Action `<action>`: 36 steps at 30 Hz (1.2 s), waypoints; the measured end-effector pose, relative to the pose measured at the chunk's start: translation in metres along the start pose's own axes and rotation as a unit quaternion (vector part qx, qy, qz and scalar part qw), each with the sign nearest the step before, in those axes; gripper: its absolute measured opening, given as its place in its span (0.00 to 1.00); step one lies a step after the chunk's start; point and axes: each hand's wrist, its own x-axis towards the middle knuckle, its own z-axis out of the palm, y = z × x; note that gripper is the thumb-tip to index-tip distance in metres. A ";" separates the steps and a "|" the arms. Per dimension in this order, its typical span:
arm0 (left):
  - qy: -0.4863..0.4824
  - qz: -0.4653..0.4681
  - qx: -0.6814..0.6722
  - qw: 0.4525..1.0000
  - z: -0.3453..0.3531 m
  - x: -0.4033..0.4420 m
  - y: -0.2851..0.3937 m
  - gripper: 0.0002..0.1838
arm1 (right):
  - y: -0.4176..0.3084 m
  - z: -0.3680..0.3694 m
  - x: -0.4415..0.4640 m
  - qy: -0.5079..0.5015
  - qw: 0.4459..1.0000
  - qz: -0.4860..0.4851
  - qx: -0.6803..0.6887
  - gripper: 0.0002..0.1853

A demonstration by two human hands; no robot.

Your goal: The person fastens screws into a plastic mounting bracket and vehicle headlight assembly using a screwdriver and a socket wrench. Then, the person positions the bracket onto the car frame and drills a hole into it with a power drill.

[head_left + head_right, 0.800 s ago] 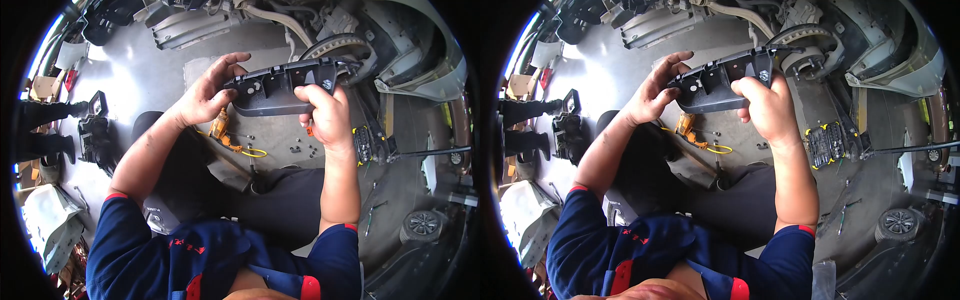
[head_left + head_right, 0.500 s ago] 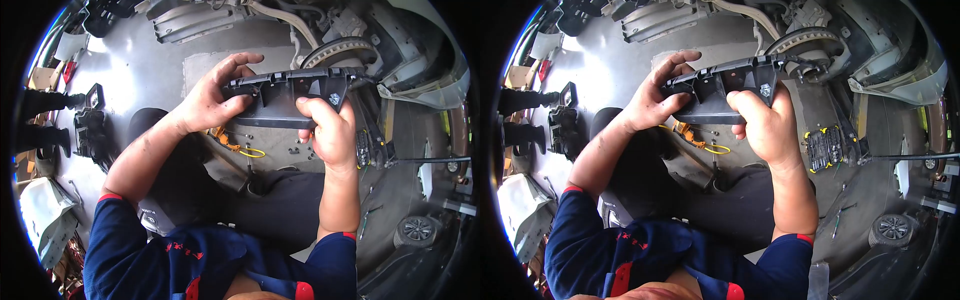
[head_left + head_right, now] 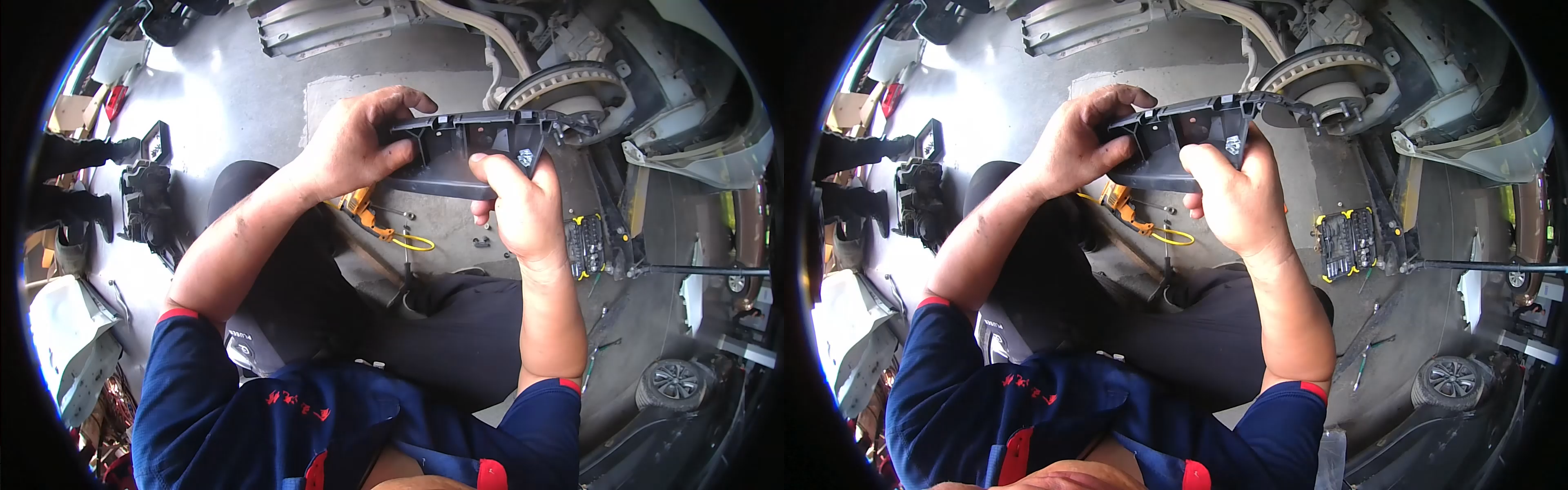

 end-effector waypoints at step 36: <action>-0.072 0.274 0.479 0.831 -0.008 -0.008 0.012 0.30 | 0.003 -0.028 0.015 -0.002 0.997 0.028 0.066 0.05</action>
